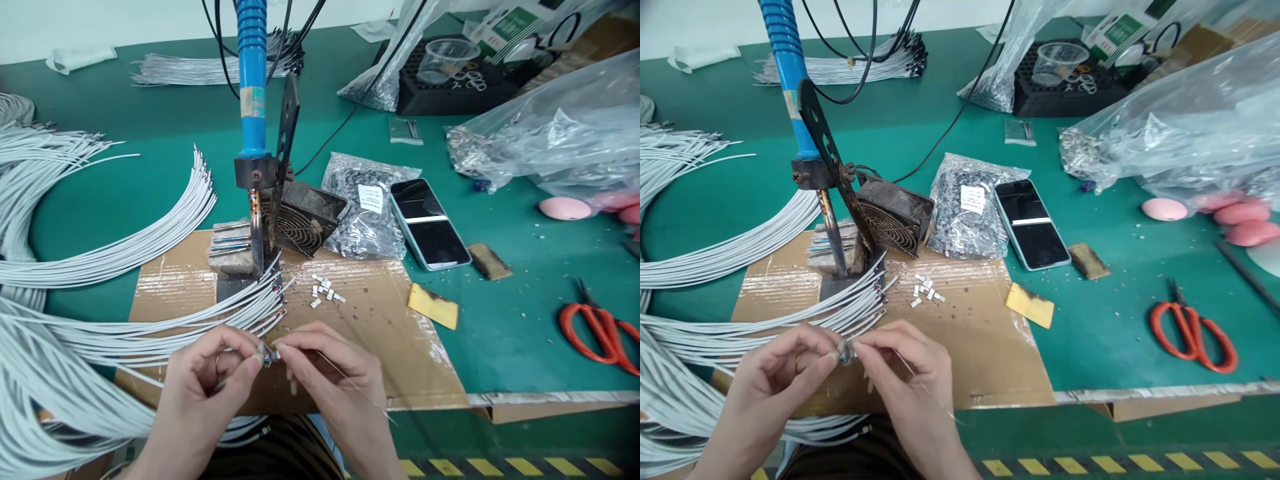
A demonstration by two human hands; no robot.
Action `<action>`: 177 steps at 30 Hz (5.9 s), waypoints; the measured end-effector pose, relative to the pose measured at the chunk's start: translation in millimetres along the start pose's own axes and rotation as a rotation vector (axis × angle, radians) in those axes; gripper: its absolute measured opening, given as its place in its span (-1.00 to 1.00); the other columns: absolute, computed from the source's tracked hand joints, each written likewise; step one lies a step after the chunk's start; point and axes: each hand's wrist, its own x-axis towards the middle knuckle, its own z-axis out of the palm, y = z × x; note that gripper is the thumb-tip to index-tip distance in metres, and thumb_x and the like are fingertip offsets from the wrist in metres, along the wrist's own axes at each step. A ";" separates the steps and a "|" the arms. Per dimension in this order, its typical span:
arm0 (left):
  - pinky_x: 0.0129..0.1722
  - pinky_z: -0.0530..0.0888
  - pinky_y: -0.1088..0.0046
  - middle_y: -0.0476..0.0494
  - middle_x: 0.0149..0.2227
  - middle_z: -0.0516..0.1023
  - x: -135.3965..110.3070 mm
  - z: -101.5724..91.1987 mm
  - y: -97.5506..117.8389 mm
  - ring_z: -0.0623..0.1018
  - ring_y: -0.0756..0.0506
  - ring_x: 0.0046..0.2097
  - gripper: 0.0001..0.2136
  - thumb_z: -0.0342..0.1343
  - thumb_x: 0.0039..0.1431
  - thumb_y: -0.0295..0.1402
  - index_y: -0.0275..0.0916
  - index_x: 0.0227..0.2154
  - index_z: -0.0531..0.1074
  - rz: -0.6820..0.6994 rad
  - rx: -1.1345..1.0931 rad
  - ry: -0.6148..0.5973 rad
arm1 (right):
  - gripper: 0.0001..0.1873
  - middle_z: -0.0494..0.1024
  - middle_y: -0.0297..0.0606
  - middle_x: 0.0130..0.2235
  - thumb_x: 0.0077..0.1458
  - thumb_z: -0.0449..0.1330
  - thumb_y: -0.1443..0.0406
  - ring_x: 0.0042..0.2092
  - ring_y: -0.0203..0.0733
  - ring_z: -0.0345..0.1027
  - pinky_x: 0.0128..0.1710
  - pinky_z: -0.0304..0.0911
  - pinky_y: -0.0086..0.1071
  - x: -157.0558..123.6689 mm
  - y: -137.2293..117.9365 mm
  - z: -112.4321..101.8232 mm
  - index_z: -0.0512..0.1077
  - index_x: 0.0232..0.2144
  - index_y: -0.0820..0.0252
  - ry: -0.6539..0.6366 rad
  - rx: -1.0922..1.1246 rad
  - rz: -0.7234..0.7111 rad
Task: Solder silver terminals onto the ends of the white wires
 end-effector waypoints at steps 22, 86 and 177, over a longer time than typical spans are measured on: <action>-0.51 0.22 0.66 -0.03 -0.41 0.58 4.4 7.5 9.5 0.33 0.12 -0.52 -0.85 0.42 -0.06 -0.45 -0.28 -0.59 0.54 -0.002 0.006 0.033 | -0.84 0.60 -0.37 -0.42 0.17 0.38 0.38 -0.53 -0.40 0.31 -0.59 0.19 -0.55 2.2 0.8 -0.2 0.73 -0.34 -0.02 -0.030 -0.015 0.001; -0.50 0.34 0.71 -0.03 -0.34 0.60 60.2 5.6 28.2 0.44 0.12 -0.48 -0.87 0.32 0.16 -0.46 -0.29 -0.48 0.52 0.134 -0.014 0.020 | -0.79 0.72 -0.21 -0.08 0.25 0.24 0.42 -0.09 -0.14 0.67 -0.06 0.55 -0.33 33.7 -9.1 14.4 0.40 -0.42 0.08 0.162 -0.175 -0.080; -0.50 0.34 0.72 -0.04 -0.36 0.62 52.7 10.2 28.4 0.45 0.12 -0.49 -0.88 0.32 0.12 -0.49 -0.28 -0.51 0.54 0.203 0.052 0.127 | -0.79 0.74 -0.34 -0.14 0.23 0.29 0.45 -0.12 -0.26 0.65 -0.06 0.48 -0.45 38.4 -8.7 11.0 0.44 -0.42 0.08 0.116 -0.270 -0.193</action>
